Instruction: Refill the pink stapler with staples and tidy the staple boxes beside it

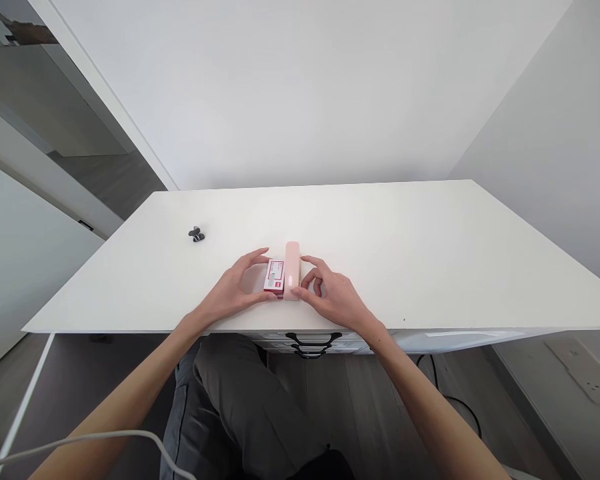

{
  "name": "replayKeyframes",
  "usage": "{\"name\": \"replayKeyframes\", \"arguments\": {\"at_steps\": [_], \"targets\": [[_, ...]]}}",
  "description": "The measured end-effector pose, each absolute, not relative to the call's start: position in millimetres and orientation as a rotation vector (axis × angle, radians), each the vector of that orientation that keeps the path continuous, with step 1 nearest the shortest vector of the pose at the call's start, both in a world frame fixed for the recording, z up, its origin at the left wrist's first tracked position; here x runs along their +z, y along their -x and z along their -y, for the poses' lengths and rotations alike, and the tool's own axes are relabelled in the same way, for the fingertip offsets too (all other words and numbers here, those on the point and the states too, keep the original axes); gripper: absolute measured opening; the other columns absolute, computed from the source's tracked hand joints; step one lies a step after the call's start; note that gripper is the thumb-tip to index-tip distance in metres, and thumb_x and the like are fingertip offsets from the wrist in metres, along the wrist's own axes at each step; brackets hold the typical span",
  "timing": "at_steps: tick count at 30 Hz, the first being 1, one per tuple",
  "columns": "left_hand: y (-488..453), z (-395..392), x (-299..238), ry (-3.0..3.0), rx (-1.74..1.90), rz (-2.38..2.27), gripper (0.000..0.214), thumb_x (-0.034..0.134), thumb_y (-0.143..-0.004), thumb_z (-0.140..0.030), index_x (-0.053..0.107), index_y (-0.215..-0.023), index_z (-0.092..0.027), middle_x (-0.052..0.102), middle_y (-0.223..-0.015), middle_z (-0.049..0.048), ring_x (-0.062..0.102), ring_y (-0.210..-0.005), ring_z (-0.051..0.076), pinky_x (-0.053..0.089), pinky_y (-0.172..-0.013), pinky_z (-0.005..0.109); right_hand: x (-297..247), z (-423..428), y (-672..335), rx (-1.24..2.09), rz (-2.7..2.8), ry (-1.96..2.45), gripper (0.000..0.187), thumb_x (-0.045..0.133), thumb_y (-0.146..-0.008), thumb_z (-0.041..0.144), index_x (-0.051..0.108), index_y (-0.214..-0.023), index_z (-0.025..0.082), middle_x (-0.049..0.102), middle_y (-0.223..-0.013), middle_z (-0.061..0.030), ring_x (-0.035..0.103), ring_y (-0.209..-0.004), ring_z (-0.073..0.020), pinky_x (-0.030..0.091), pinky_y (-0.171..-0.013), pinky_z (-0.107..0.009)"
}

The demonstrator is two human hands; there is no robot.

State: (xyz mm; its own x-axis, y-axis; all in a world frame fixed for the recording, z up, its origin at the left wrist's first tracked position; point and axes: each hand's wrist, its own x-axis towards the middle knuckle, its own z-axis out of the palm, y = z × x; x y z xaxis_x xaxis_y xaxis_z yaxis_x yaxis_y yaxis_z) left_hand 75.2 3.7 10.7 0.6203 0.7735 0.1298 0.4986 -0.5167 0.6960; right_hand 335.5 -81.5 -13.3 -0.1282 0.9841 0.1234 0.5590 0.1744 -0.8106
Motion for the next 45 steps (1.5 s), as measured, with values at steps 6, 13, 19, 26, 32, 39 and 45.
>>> {"name": "replayKeyframes", "arguments": {"at_steps": [6,13,19,26,32,39,45], "targets": [[-74,-5,5,-2.162,0.709,-1.042,0.064,0.064,-0.099,-0.052,0.045,-0.155,-0.028,0.065,-0.136,0.0097,0.059,-0.133,0.027,0.044,-0.119,0.049,-12,82,-335,0.852,1.747,1.446,0.071,0.063,-0.1,0.059,0.037,-0.157,0.026,0.079,-0.101,-0.003,0.065,-0.076,-0.0216,0.055,-0.077,-0.039],[-83,-3,11,-2.065,0.664,-1.051,0.052,0.046,-0.107,-0.049,0.046,-0.153,-0.023,0.069,-0.102,0.003,0.066,-0.099,0.022,0.051,-0.1,0.04,-13,82,-335,0.86,1.741,1.441,0.071,0.063,-0.1,0.06,0.037,-0.156,0.026,0.079,-0.101,-0.0028,0.065,-0.077,-0.0215,0.055,-0.078,-0.039],[-90,2,13,-2.082,0.686,-1.031,0.051,0.057,-0.102,-0.045,0.048,-0.148,-0.024,0.061,-0.085,-0.0025,0.06,-0.081,0.018,0.049,-0.082,0.033,-13,82,-335,0.855,1.743,1.44,0.071,0.063,-0.1,0.059,0.038,-0.156,0.025,0.079,-0.102,-0.0033,0.065,-0.076,-0.0214,0.054,-0.078,-0.039],[-92,3,11,-2.13,0.716,-0.998,0.056,0.067,-0.097,-0.046,0.049,-0.146,-0.023,0.048,-0.081,-0.0048,0.051,-0.076,0.016,0.044,-0.077,0.031,-11,82,-334,0.855,1.734,1.447,0.072,0.064,-0.099,0.062,0.038,-0.155,0.025,0.08,-0.1,-0.0033,0.065,-0.076,-0.0217,0.053,-0.078,-0.039],[-94,4,14,-2.13,0.711,-0.965,0.058,0.069,-0.095,-0.044,0.048,-0.145,-0.023,0.049,-0.083,-0.0047,0.051,-0.077,0.016,0.043,-0.078,0.031,-12,82,-335,0.86,1.726,1.448,0.072,0.064,-0.099,0.062,0.039,-0.156,0.025,0.079,-0.1,-0.0031,0.066,-0.077,-0.0216,0.054,-0.078,-0.039],[-94,4,15,-2.073,0.701,-1.025,0.052,0.062,-0.099,-0.047,0.05,-0.143,-0.024,0.055,-0.085,-0.0029,0.055,-0.08,0.017,0.046,-0.081,0.032,-13,82,-335,0.856,1.732,1.446,0.071,0.063,-0.099,0.062,0.039,-0.155,0.025,0.08,-0.101,-0.0034,0.066,-0.077,-0.0216,0.054,-0.079,-0.04],[-97,1,15,-2.008,0.646,-1.12,0.048,0.041,-0.108,-0.052,0.048,-0.145,-0.022,0.059,-0.084,-0.0015,0.055,-0.077,0.019,0.045,-0.077,0.033,-12,82,-335,0.839,1.745,1.448,0.07,0.063,-0.099,0.061,0.039,-0.155,0.025,0.08,-0.099,-0.003,0.067,-0.077,-0.022,0.054,-0.077,-0.039]]}}
